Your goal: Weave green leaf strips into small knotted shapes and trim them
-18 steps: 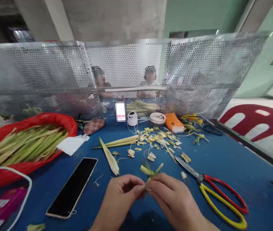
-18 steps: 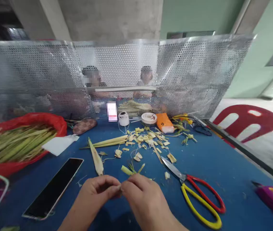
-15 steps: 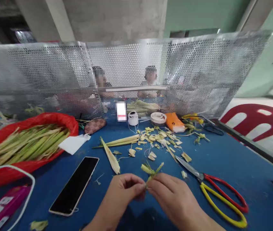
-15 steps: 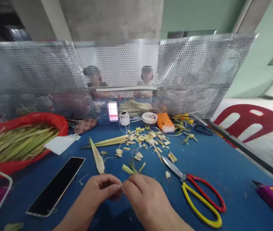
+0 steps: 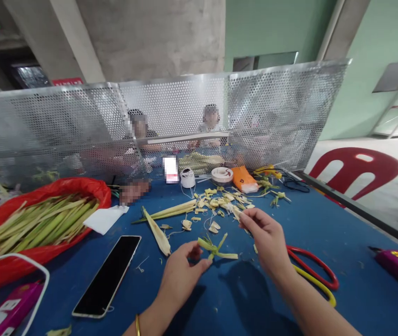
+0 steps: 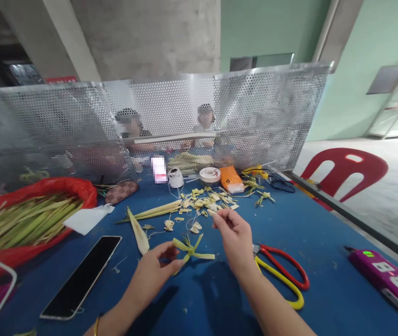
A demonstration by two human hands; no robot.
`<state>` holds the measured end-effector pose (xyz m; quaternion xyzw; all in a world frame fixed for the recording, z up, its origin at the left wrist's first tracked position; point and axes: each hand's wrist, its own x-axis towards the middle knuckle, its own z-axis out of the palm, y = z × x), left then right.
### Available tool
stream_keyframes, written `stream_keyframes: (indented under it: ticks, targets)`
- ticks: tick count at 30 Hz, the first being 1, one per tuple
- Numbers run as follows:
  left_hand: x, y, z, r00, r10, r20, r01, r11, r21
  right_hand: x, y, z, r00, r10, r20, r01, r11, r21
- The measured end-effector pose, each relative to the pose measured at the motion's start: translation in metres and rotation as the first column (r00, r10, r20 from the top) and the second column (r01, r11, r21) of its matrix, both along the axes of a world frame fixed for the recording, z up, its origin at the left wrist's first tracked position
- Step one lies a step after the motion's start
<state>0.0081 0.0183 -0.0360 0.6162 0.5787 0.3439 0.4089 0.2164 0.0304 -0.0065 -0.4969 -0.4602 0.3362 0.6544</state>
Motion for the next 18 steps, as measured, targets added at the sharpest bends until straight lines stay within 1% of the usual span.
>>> stream_keyframes:
  ticks: [3, 5, 8, 11, 13, 15, 16, 18]
  targets:
    - [0.010, 0.005, -0.006, 0.995, -0.066, 0.075, 0.068, 0.998, -0.019, -0.004, 0.003, -0.004, 0.997, 0.045, -0.066, -0.048, 0.998, -0.051]
    - [0.018, 0.009, -0.006, 0.984, -0.069, 0.167, 0.085, 0.992, -0.094, -0.005, 0.003, -0.005, 0.994, 0.081, -0.076, -0.087, 0.993, -0.078]
    - [0.026, 0.015, 0.001, 0.939, 0.020, 0.344, 0.082, 0.957, -0.280, -0.001, 0.005, -0.004, 0.989, 0.125, -0.074, -0.133, 0.983, -0.123]
    - [0.025, 0.018, 0.009, 0.847, 0.172, 0.503, 0.064, 0.906, -0.417, 0.005, 0.008, -0.003, 0.990, 0.103, -0.096, -0.119, 0.978, -0.170]
    - [0.021, 0.019, 0.012, 0.790, 0.251, 0.559, 0.040, 0.889, -0.456, 0.008, 0.008, -0.003, 0.990, 0.081, -0.112, -0.103, 0.973, -0.207]
    - [0.017, 0.019, 0.014, 0.744, 0.300, 0.597, 0.024, 0.881, -0.472, 0.009, 0.007, -0.001, 0.987, 0.102, -0.127, -0.131, 0.962, -0.240]
    - [0.015, 0.018, 0.015, 0.727, 0.310, 0.613, 0.025, 0.880, -0.475, 0.008, 0.005, 0.000, 0.982, 0.133, -0.137, -0.164, 0.954, -0.251]
    - [0.014, 0.015, 0.017, 0.697, 0.318, 0.643, 0.031, 0.882, -0.470, 0.007, 0.000, 0.004, 0.958, 0.237, -0.160, -0.272, 0.925, -0.264]
